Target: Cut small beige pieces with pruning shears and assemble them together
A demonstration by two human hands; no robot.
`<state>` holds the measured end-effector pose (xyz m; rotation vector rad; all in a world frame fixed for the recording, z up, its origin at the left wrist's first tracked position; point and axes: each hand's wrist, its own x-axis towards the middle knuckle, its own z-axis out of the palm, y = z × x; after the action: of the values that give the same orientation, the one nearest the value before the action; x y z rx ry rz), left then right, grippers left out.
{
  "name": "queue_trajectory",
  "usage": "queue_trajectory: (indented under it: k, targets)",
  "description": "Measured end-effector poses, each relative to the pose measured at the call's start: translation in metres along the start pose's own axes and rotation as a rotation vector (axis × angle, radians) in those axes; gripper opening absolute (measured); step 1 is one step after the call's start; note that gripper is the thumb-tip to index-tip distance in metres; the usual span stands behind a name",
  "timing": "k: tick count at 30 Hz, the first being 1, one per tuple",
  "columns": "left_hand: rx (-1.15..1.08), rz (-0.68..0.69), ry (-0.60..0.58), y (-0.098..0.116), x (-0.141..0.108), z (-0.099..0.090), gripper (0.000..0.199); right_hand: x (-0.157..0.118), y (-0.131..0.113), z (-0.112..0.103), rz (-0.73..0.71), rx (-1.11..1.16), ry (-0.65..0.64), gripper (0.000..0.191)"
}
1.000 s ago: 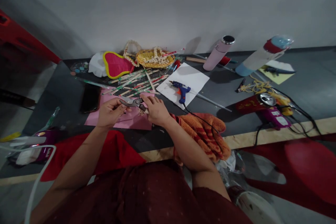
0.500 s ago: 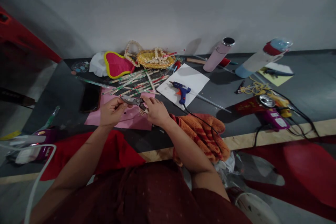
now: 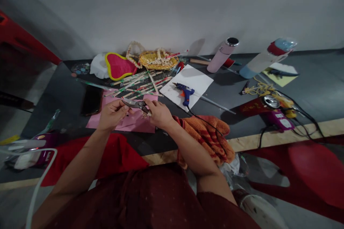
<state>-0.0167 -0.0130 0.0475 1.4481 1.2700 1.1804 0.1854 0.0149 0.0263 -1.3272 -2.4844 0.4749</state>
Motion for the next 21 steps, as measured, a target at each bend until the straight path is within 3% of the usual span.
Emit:
queue_trajectory:
  k: [4, 6, 9, 15, 21]
  targets:
    - [0.336, 0.109, 0.17, 0.003, -0.004, 0.007, 0.015, 0.001, 0.0, 0.002, 0.031, 0.0, -0.007, 0.056]
    - [0.41, 0.136, 0.199, 0.004, -0.006, 0.008, 0.015, 0.001, 0.002, 0.002, 0.02, -0.023, 0.003, 0.06]
    - [0.299, 0.108, 0.095, 0.004, -0.005, 0.005, 0.016, 0.001, 0.005, 0.002, -0.01, -0.047, -0.015, 0.068]
    - [-0.126, -0.065, -0.14, 0.002, -0.001, -0.002, 0.022, 0.001, 0.011, 0.0, -0.086, -0.035, -0.031, 0.08]
    - [-0.228, -0.147, -0.156, 0.003, 0.0, -0.002, 0.028, 0.001, 0.009, 0.001, -0.083, -0.025, 0.002, 0.074]
